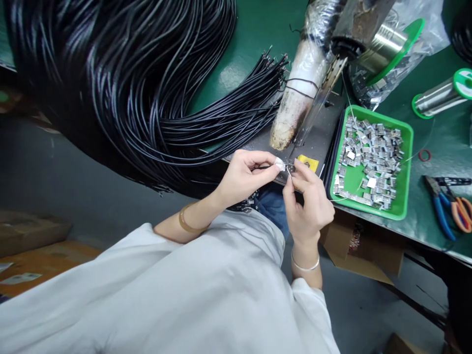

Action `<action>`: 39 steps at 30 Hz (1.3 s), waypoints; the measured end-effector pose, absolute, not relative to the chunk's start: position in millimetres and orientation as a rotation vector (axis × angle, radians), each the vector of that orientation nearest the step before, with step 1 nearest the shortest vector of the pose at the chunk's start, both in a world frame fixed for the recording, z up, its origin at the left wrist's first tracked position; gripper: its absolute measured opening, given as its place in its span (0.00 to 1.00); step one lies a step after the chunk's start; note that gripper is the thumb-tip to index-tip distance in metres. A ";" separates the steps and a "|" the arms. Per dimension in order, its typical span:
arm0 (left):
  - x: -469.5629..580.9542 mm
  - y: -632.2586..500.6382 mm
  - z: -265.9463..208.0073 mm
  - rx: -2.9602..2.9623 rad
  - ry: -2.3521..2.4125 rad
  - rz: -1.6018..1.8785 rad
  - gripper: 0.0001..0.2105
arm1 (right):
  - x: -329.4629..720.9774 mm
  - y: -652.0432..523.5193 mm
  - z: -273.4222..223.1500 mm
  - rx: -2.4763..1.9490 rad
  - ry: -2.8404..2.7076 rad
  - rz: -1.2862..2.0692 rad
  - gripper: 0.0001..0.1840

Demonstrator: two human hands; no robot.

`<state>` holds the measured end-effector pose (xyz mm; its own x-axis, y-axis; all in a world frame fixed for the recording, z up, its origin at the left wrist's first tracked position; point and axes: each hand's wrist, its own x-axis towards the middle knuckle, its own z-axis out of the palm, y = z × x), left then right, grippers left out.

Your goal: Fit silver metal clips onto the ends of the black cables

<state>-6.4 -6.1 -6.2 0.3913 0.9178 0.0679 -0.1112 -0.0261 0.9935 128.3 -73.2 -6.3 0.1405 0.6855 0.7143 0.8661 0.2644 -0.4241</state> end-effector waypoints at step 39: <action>-18.9 -16.3 4.1 1.210 0.564 0.677 0.08 | 140.3 -79.6 8.3 -1.585 -1.236 0.378 0.08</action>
<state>-18.9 -16.3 4.1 0.6793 0.7329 -0.0375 -0.1686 0.2056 0.9640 140.3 -79.6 8.3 0.4184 0.8465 0.3292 0.5178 0.0755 -0.8522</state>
